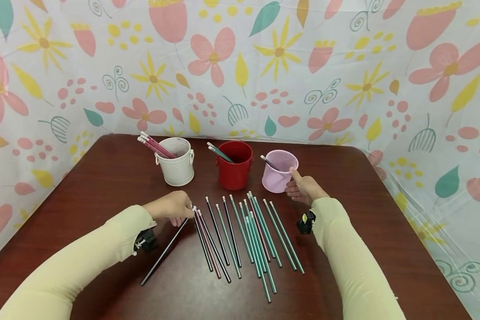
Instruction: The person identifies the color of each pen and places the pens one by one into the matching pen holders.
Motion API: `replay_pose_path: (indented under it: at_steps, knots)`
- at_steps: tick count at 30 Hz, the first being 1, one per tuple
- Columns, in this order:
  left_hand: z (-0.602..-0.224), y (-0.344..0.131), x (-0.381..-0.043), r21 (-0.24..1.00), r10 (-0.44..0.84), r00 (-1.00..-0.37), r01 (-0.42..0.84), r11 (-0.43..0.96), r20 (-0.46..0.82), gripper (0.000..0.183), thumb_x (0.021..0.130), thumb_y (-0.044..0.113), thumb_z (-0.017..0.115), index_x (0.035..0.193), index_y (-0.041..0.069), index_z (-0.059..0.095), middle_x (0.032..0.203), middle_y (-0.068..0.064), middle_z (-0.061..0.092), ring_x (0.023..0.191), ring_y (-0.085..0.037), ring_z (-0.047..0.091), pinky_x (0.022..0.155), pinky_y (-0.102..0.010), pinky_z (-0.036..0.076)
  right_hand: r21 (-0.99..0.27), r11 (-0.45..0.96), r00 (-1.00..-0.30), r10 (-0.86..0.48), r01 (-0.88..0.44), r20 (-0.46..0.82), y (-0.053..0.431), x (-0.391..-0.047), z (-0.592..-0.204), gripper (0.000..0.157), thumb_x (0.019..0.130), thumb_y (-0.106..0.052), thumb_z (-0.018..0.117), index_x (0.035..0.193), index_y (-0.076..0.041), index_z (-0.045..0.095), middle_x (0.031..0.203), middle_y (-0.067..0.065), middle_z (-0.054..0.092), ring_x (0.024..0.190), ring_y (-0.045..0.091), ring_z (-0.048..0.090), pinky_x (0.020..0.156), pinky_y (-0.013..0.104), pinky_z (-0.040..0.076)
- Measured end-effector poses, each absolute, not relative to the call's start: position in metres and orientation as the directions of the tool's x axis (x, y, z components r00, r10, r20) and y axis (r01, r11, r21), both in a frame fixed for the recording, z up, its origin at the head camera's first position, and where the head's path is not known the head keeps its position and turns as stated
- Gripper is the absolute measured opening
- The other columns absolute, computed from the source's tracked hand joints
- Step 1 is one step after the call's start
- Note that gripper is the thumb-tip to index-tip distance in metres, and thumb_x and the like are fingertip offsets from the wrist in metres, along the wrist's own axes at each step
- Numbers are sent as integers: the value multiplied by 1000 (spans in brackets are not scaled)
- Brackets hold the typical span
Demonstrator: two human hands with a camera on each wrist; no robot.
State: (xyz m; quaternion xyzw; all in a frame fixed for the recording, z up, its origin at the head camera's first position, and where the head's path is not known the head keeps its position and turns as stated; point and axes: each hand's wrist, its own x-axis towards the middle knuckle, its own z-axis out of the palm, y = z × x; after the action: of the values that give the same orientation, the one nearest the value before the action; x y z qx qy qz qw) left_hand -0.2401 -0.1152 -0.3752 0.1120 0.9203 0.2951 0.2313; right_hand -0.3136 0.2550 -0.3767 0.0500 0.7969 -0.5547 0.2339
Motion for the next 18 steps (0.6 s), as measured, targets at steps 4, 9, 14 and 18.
replay_pose_path:
  at_steps: [4, 9, 14, 18]
  knots:
    - [-349, -112, -234, 719, 405, -879, 110, 686, -252, 13, 83, 2, 60, 70, 2, 58, 57, -5, 60, 48, -10, 58, 52, -31, 56, -863, 375, -885, -184, 339, -428, 256, -313, -376, 84, 99, -56, 21, 135, 19, 33, 96, 6, 65, 87, 12, 62, 81, 29, 52]
    - [-319, -115, -227, 874, 413, -907, 133, 468, -83, 2, 81, -6, 58, 81, -4, 57, 70, -10, 66, 58, -8, 59, 59, -27, 55, -864, 370, -885, -181, 342, -428, 256, -313, -377, 85, 99, -57, 22, 135, 19, 34, 96, 6, 65, 86, 12, 62, 80, 28, 52]
    - [-298, -126, -226, 913, 326, -939, 222, 341, 107, 8, 81, -6, 64, 82, -4, 57, 79, -15, 70, 66, -4, 61, 60, -21, 52, -864, 366, -885, -177, 346, -430, 256, -313, -377, 85, 99, -57, 22, 135, 19, 33, 95, 5, 65, 86, 12, 62, 80, 28, 52]
    - [-288, -136, -226, 890, 241, -948, 287, 353, 210, 9, 80, -4, 69, 82, -4, 60, 78, -12, 71, 68, 0, 61, 62, -18, 50, -862, 372, -886, -173, 345, -429, 256, -314, -376, 85, 99, -57, 21, 135, 19, 34, 94, 5, 65, 86, 12, 62, 80, 28, 52]
